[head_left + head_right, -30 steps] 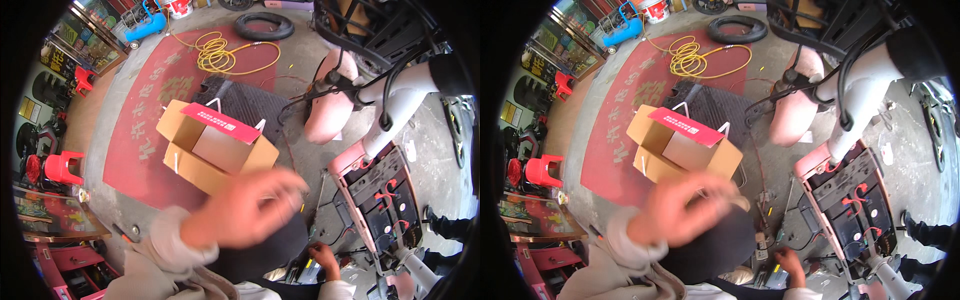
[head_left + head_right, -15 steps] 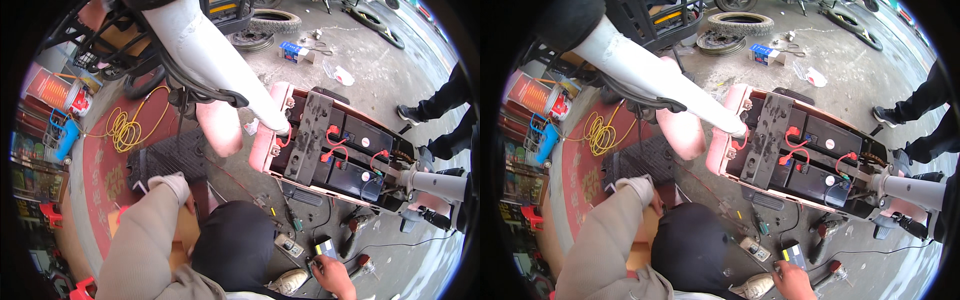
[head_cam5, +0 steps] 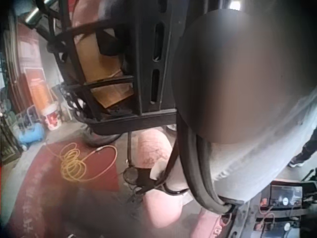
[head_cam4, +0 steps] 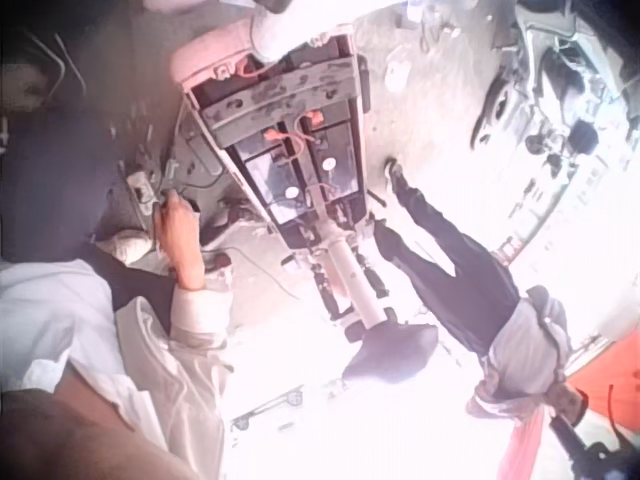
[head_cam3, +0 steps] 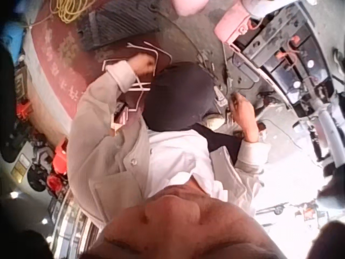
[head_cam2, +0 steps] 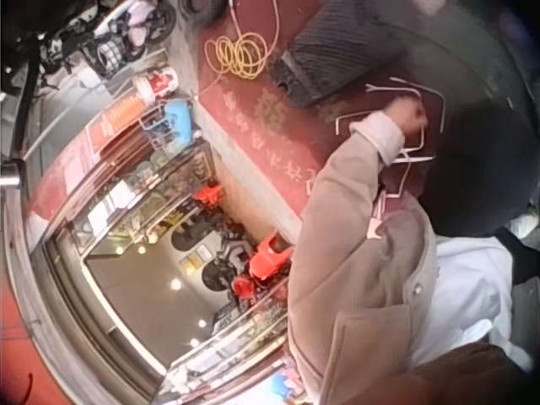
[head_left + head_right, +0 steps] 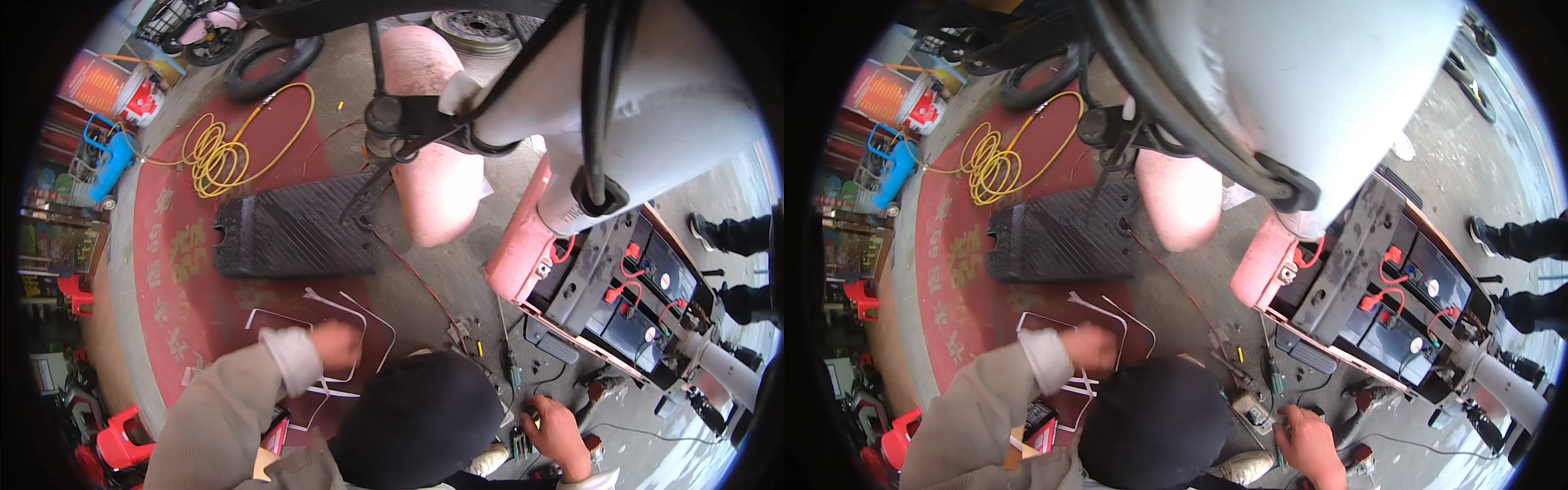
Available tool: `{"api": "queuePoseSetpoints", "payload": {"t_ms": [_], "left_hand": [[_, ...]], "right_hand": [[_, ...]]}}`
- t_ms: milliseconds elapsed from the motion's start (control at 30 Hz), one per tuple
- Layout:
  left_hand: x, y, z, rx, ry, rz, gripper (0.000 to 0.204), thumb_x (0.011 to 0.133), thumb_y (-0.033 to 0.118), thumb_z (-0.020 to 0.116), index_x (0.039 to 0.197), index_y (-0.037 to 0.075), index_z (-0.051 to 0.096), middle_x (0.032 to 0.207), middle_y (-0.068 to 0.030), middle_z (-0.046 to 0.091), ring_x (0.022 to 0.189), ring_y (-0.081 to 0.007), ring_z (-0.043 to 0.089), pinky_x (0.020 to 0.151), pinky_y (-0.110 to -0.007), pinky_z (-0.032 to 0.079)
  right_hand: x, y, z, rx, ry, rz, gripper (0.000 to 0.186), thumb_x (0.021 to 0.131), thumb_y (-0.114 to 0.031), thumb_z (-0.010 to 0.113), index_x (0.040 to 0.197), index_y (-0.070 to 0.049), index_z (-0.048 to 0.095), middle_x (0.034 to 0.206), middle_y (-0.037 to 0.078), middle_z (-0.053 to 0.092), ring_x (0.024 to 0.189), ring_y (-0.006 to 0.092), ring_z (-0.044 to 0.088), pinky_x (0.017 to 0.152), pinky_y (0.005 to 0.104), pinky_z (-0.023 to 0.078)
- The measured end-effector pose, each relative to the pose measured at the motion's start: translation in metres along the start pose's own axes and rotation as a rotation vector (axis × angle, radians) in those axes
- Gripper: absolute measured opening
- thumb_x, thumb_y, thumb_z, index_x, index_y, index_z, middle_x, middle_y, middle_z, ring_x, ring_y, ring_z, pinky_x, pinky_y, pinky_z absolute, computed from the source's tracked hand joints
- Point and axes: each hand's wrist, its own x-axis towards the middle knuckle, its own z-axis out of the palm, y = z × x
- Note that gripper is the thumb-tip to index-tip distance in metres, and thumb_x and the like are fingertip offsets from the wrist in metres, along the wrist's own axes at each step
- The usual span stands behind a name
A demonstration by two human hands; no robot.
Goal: The person removes the scooter seat, uses a power drill to loosen and tighten battery terminal connections, and then replaces the seat.
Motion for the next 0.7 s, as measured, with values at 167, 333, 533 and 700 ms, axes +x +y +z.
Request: {"api": "queuePoseSetpoints", "payload": {"t_ms": [167,333,533,700], "left_hand": [[0.106,-0.061,-0.114,0.409,0.564,-0.058,0.048,0.085,0.033,0.078,0.126,0.010,0.068,0.124,-0.0124,0.066,0.126,-0.0338,0.057,0.107,-0.045,0.047],[0.152,-0.102,-0.124,0.546,0.022,0.038,0.079,0.076,0.062,0.081,0.131,0.006,0.069,0.143,-0.0228,0.060,0.136,-0.0437,0.052,0.115,-0.051,0.040],[0.068,-0.087,-0.110,0.888,-0.508,-0.098,0.040,0.067,0.038,0.090,0.101,0.019,0.082,0.102,-0.0080,0.078,0.103,-0.0300,0.072,0.090,-0.047,0.051],[-0.061,-0.008,-0.099,1.172,-0.562,-0.078,0.015,0.084,0.032,0.070,0.092,0.028,0.082,0.093,0.0024,0.078,0.105,-0.0192,0.070,0.089,-0.038,0.047]], "right_hand": [[-0.002,-0.010,-0.006,0.045,0.111,-0.090,0.025,0.091,-0.020,0.071,0.110,-0.003,0.066,0.091,0.016,0.070,0.089,0.0388,0.069,0.078,0.0480,0.055],[-0.044,0.012,-0.018,-0.038,0.124,-0.139,0.023,0.089,-0.021,0.072,0.101,-0.004,0.061,0.084,0.014,0.067,0.085,0.0363,0.068,0.075,0.0478,0.055],[-0.067,0.014,-0.017,-0.027,0.329,-0.371,0.014,0.087,-0.015,0.066,0.094,-0.006,0.059,0.078,0.011,0.064,0.075,0.0319,0.068,0.069,0.0434,0.054],[-0.094,0.029,-0.015,-0.003,0.253,-0.515,0.016,0.086,-0.014,0.065,0.099,-0.006,0.063,0.082,0.011,0.066,0.081,0.0318,0.069,0.071,0.0430,0.055]]}}
